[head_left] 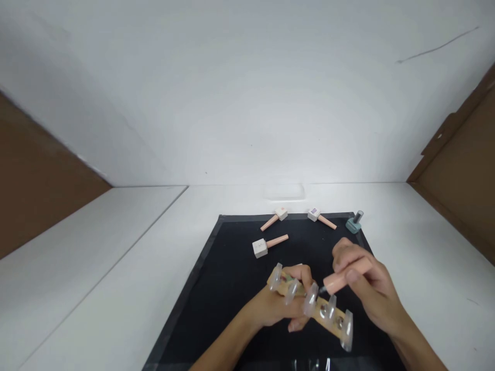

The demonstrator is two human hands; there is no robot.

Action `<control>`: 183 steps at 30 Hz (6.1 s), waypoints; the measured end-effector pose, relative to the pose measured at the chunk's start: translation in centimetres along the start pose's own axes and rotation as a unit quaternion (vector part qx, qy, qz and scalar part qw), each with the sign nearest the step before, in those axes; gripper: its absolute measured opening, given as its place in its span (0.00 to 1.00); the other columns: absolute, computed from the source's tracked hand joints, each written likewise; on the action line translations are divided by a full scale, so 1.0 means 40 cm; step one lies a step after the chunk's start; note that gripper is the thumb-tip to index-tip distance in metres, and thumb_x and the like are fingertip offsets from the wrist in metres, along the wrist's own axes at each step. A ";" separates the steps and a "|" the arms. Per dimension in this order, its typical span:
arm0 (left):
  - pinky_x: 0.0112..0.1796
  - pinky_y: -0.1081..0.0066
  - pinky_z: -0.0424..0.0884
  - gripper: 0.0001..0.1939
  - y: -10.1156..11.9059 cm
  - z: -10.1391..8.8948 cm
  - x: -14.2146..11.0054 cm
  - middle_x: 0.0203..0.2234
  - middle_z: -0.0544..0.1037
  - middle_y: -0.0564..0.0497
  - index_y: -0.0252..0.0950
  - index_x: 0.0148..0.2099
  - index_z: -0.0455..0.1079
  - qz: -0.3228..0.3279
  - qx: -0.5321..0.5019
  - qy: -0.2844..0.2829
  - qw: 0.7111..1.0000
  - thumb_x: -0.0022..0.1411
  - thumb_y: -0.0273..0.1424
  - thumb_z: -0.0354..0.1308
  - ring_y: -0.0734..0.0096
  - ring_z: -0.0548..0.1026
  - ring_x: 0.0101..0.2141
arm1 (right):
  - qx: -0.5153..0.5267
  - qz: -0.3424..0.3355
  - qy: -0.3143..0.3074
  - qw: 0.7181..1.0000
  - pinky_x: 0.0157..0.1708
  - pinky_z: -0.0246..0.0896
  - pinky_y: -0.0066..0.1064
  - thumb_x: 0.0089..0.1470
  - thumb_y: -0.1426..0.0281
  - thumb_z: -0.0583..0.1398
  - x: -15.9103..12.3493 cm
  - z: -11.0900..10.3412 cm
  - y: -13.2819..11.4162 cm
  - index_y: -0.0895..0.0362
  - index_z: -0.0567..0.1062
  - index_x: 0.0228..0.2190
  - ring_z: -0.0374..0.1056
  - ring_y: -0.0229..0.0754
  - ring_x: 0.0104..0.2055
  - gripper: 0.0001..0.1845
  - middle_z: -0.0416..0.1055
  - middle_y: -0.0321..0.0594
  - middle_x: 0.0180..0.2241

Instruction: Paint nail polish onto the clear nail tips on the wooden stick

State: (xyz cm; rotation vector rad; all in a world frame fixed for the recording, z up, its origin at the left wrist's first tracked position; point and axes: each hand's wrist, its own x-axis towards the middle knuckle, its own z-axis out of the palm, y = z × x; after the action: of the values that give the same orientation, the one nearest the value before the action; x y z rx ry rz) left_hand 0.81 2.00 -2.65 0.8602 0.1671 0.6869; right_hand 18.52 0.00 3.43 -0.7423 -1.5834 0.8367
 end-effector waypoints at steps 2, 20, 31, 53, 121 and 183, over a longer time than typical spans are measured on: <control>0.11 0.85 0.60 0.18 0.002 0.001 0.000 0.12 0.67 0.61 0.35 0.28 0.61 -0.005 0.005 0.002 1.000 0.50 0.35 0.70 0.86 0.60 0.10 | -0.002 -0.004 0.019 1.000 0.26 0.60 0.31 0.63 0.61 0.55 0.002 0.001 -0.002 0.52 0.73 0.30 0.62 0.40 0.27 0.12 0.66 0.36 0.25; 0.12 0.84 0.59 0.19 0.009 0.004 0.003 0.10 0.66 0.61 0.34 0.27 0.62 -0.051 0.022 0.022 0.998 0.47 0.34 0.72 0.85 0.60 0.10 | -0.010 -0.015 0.022 1.000 0.25 0.60 0.31 0.62 0.61 0.56 0.006 0.001 -0.010 0.53 0.72 0.27 0.63 0.40 0.26 0.14 0.66 0.36 0.24; 0.11 0.84 0.58 0.23 0.017 0.016 0.007 0.09 0.66 0.62 0.34 0.26 0.62 -0.081 0.037 0.052 0.995 0.41 0.38 0.74 0.85 0.60 0.09 | -0.037 -0.016 -0.035 0.999 0.25 0.61 0.31 0.63 0.62 0.55 0.008 -0.005 -0.017 0.53 0.72 0.29 0.63 0.40 0.27 0.12 0.66 0.36 0.24; 0.13 0.84 0.54 0.25 0.048 0.059 0.007 0.10 0.59 0.65 0.36 0.34 0.66 0.077 0.007 0.302 0.950 0.39 0.41 0.73 0.86 0.54 0.11 | 0.148 0.209 0.054 0.965 0.24 0.72 0.26 0.50 0.59 0.67 -0.007 0.022 0.004 0.50 0.74 0.35 0.70 0.34 0.26 0.12 0.75 0.35 0.34; 0.11 0.83 0.54 0.21 0.024 0.044 0.007 0.12 0.61 0.62 0.37 0.26 0.59 -0.038 0.257 0.141 0.955 0.48 0.45 0.66 0.85 0.59 0.10 | -0.059 -0.053 -0.017 0.997 0.28 0.64 0.34 0.65 0.66 0.54 -0.005 -0.029 -0.009 0.49 0.75 0.32 0.67 0.41 0.29 0.11 0.76 0.37 0.28; 0.11 0.85 0.56 0.24 -0.006 0.003 0.012 0.14 0.65 0.60 0.36 0.27 0.59 -0.019 0.164 0.090 0.982 0.48 0.46 0.68 0.87 0.60 0.10 | -0.066 -0.129 -0.084 0.986 0.30 0.61 0.34 0.67 0.67 0.51 -0.010 -0.032 0.005 0.53 0.71 0.33 0.65 0.37 0.26 0.13 0.77 0.36 0.28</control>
State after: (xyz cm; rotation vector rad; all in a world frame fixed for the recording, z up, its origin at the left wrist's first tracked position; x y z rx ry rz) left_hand 1.36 2.10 -2.69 1.1068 0.4679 0.7108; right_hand 19.84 -0.06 3.20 -0.5541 -1.8540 0.6212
